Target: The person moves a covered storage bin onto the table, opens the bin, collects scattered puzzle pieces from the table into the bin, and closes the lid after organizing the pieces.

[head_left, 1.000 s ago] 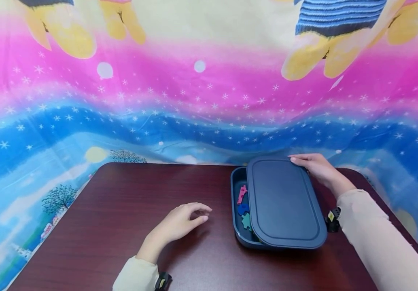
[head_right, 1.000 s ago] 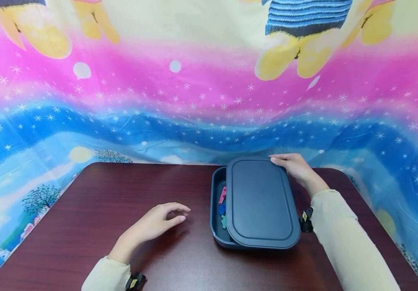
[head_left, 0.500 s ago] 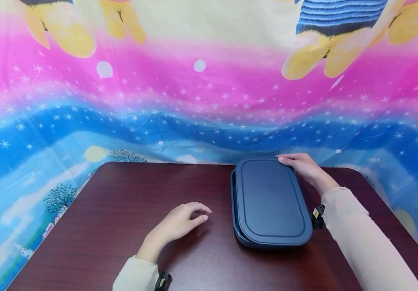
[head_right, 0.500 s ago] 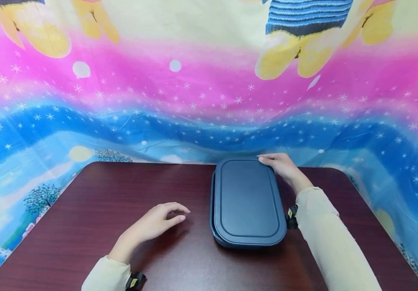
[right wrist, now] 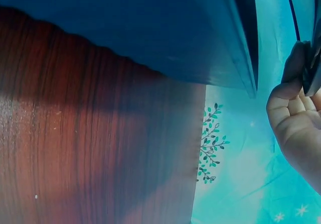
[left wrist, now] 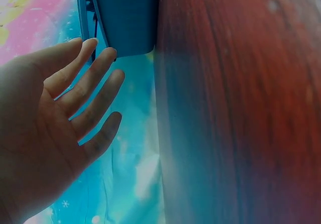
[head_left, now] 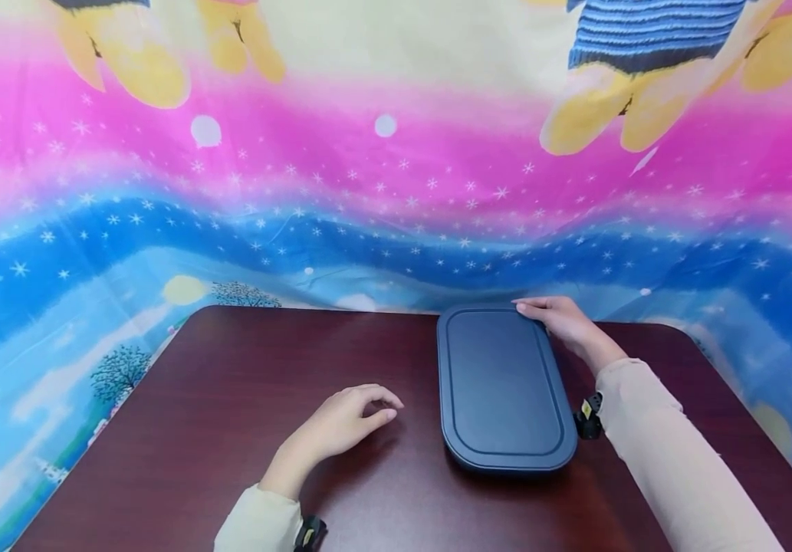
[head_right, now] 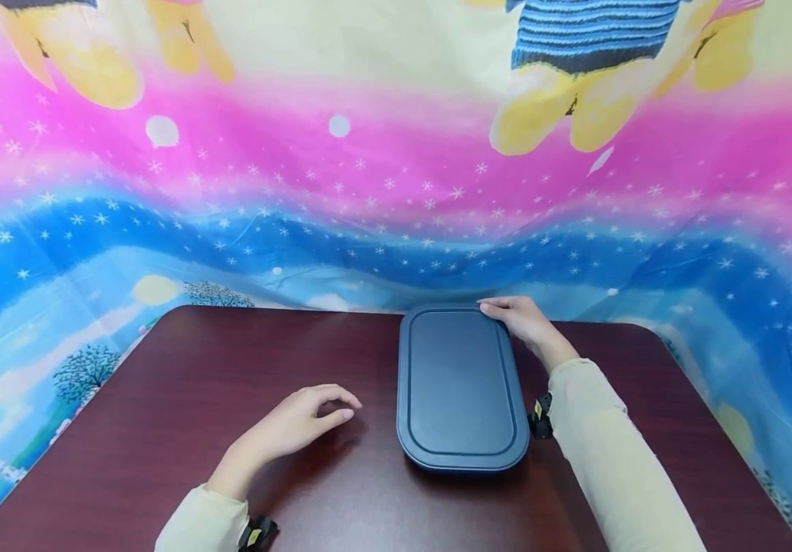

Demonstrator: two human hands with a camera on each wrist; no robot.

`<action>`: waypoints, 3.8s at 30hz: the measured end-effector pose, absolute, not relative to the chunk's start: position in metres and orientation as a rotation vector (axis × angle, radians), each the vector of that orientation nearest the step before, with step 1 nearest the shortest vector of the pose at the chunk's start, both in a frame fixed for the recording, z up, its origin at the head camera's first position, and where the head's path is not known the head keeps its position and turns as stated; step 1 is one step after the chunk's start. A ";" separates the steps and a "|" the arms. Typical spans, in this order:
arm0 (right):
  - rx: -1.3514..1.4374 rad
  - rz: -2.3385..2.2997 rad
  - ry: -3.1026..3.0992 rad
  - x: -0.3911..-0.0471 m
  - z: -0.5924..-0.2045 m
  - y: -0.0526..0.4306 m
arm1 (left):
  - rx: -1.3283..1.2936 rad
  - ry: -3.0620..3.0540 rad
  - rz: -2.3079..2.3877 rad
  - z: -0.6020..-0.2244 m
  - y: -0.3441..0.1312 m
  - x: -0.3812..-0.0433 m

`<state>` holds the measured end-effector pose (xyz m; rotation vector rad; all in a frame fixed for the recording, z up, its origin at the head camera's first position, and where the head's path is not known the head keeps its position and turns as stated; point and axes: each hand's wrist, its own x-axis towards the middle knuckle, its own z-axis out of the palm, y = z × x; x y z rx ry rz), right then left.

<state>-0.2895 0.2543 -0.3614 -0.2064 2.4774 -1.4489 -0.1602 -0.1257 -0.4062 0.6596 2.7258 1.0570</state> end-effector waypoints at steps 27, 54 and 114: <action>-0.160 -1.371 2.529 -0.292 -0.369 0.255 | 0.667 2.730 1.055 -0.407 -0.125 -0.164; -0.102 -1.376 2.556 -0.296 -0.385 0.254 | 0.631 2.687 1.066 -0.407 -0.123 -0.164; 0.009 -1.487 2.730 -0.237 -0.366 0.262 | 0.431 2.674 1.276 -0.401 -0.071 -0.149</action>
